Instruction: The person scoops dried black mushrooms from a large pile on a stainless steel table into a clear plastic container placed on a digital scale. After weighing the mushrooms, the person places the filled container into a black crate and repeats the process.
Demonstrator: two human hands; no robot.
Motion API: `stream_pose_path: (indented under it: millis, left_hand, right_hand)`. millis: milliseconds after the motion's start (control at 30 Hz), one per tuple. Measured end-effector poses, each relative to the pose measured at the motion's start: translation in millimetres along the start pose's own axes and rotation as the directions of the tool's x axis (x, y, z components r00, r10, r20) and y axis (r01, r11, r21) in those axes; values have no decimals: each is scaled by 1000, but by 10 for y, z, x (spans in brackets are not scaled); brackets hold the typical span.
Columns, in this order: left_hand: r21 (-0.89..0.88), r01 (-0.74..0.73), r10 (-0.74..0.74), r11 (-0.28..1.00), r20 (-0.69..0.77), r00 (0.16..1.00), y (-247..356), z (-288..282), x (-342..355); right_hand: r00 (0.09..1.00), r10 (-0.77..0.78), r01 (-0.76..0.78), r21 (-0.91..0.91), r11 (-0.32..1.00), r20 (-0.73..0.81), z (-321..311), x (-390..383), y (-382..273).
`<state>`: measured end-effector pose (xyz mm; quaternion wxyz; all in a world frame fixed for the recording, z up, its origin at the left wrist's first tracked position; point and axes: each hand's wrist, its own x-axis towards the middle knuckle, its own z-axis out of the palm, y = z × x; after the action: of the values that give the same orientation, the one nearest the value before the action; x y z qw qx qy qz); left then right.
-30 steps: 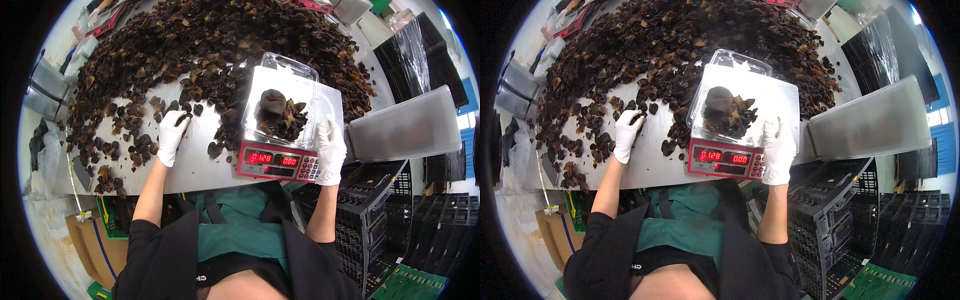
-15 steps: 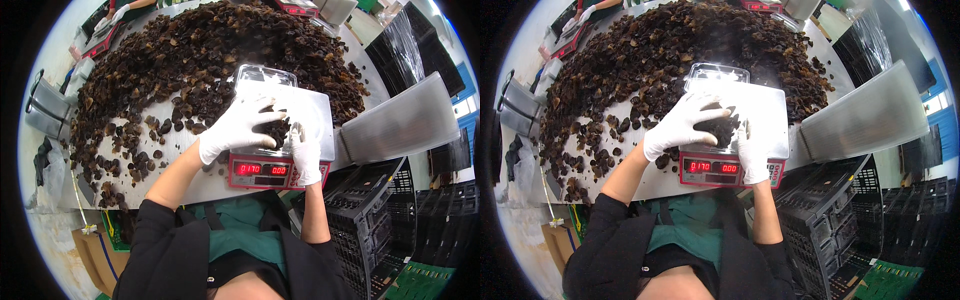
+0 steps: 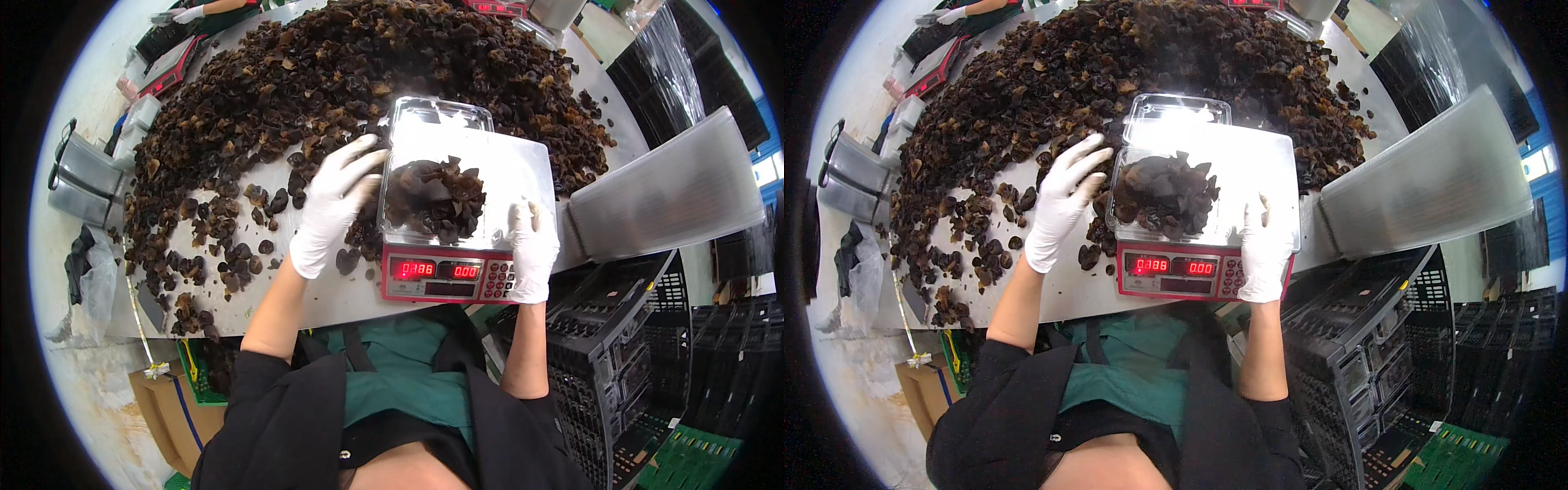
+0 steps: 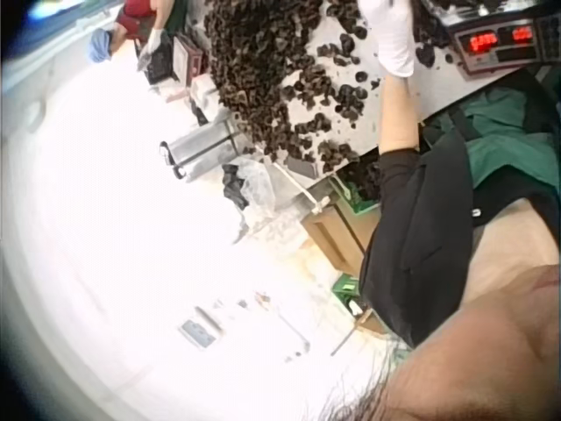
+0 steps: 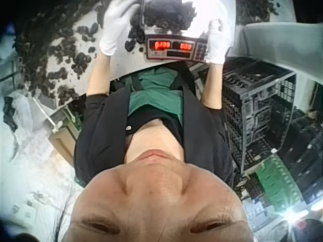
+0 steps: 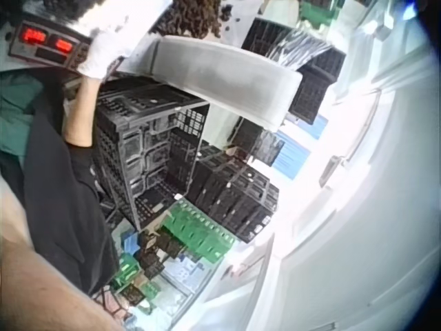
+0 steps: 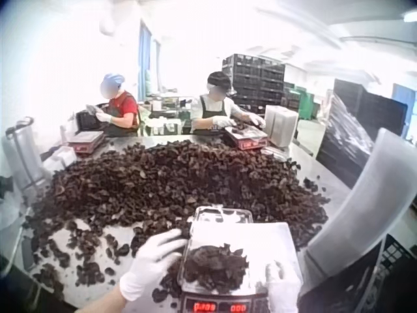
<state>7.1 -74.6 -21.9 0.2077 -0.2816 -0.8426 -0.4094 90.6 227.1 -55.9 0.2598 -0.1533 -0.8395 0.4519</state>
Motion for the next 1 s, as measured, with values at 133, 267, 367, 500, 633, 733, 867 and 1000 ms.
stream_pose_path:
  millis: [133, 267, 367, 500, 633, 733, 867, 1000]
  left_hand:
    - [412, 117, -136, 904, 17, 991, -786, -189, -751]
    - [466, 142, -191, 874, 61, 980, -1071, -183, -1237]
    - [330, 244, -241, 912, -51, 969, -1242, -217, -1413]
    - [196, 386, -379, 901, -75, 922, -1223, -264, -1333]
    - [237, 353, -311, 905, -196, 930, -1062, -302, -1254]
    - [75, 346, -322, 935, -230, 918, -867, -277, -1069]
    - [-47, 182, -188, 982, -218, 958, -434, -87, -352]
    - [-137, 350, -350, 927, 22, 936, -297, 267, 481]
  right_hand:
    - [990, 144, -144, 137, 980, 7, -129, -56, -277]
    - [998, -68, 68, 10, 998, -18, -139, -121, -493]
    - [887, -438, 460, -191, 867, 144, -73, -220, -646]
    - [783, -458, 584, -244, 774, 421, 60, -357, -881]
    - [740, -489, 624, -198, 756, 462, 142, -356, -744]
    - [775, -581, 624, -154, 766, 246, 155, -348, -702]
    - [879, -462, 452, -105, 886, -117, 183, -171, -641]
    - [825, -551, 565, -235, 791, 127, 248, 149, -463]
